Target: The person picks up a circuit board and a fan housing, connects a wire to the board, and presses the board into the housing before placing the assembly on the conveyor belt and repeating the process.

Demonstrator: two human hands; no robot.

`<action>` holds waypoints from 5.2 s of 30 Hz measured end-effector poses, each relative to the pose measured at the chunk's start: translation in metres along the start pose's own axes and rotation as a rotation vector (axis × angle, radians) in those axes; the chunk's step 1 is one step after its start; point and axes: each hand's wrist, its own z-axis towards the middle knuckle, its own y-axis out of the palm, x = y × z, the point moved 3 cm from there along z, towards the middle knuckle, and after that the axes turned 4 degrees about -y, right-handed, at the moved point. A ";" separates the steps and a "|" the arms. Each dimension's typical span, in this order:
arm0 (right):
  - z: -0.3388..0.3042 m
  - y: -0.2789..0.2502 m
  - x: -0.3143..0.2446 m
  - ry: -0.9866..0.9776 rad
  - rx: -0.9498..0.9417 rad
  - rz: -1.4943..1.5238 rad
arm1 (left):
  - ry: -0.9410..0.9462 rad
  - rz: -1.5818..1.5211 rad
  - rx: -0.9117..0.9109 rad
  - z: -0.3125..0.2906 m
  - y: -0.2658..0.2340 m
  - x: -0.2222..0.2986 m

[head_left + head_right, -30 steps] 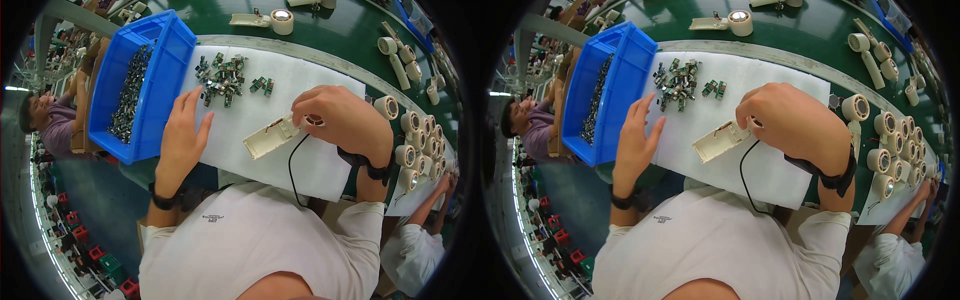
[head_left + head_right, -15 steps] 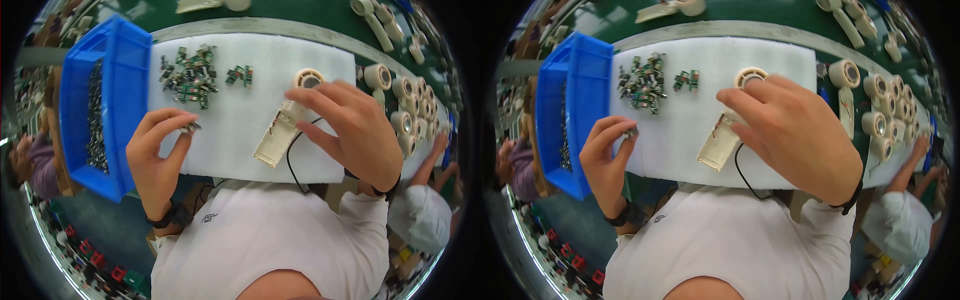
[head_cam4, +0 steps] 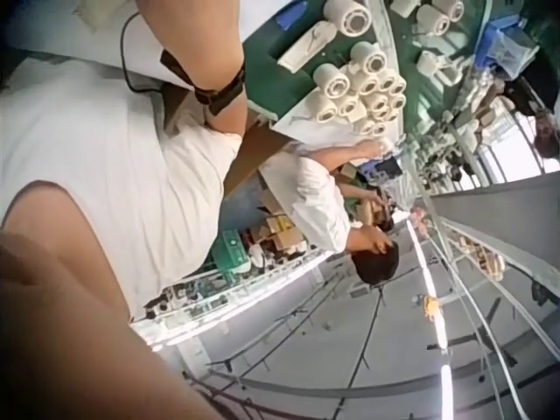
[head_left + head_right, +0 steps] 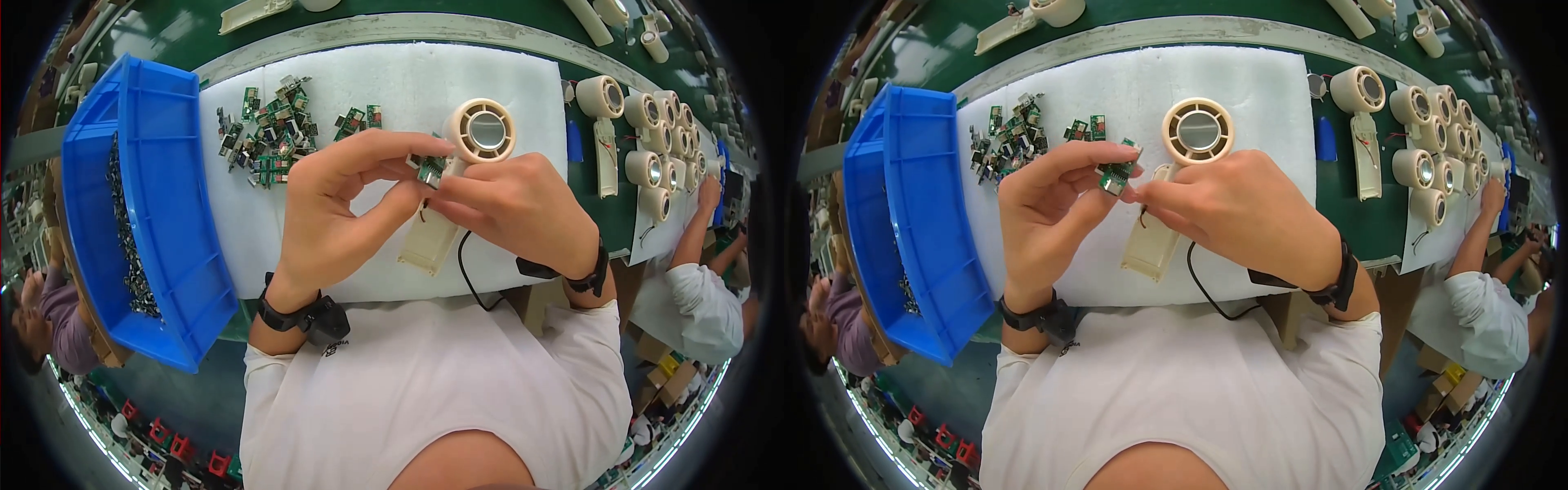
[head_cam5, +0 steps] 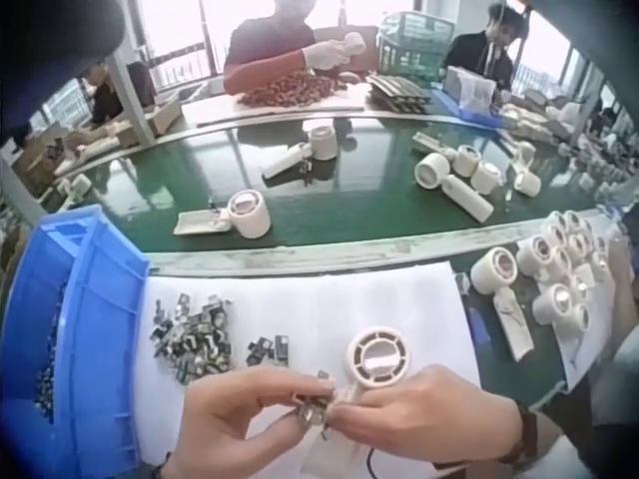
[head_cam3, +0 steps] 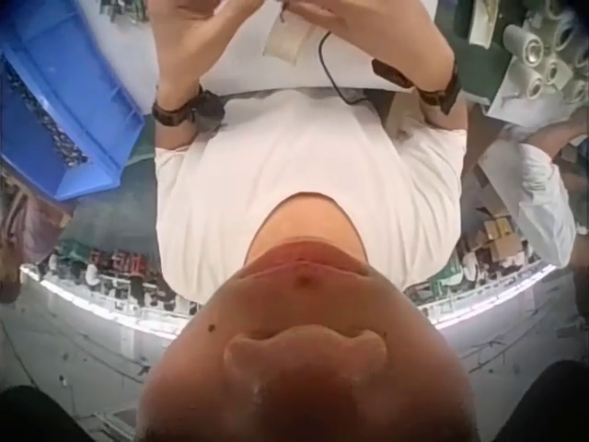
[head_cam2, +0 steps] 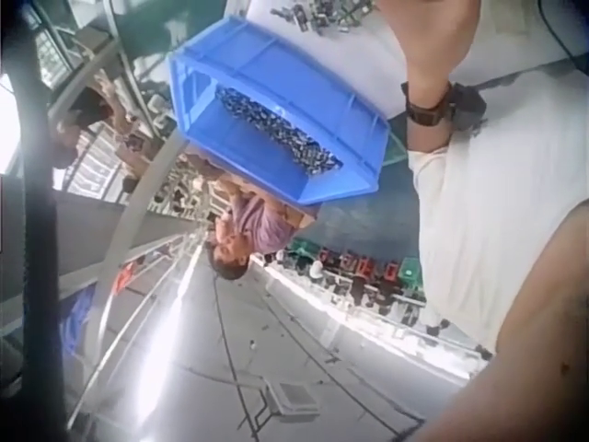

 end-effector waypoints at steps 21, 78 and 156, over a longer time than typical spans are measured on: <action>-0.038 0.013 -0.003 0.381 0.177 0.565 | -0.213 -0.086 0.060 -0.004 0.000 -0.011; -0.036 0.032 -0.001 0.365 0.505 0.451 | -0.119 0.219 -0.225 -0.003 0.003 -0.017; -0.029 0.000 -0.009 0.427 0.284 0.758 | -0.101 0.117 -0.073 -0.001 0.015 -0.022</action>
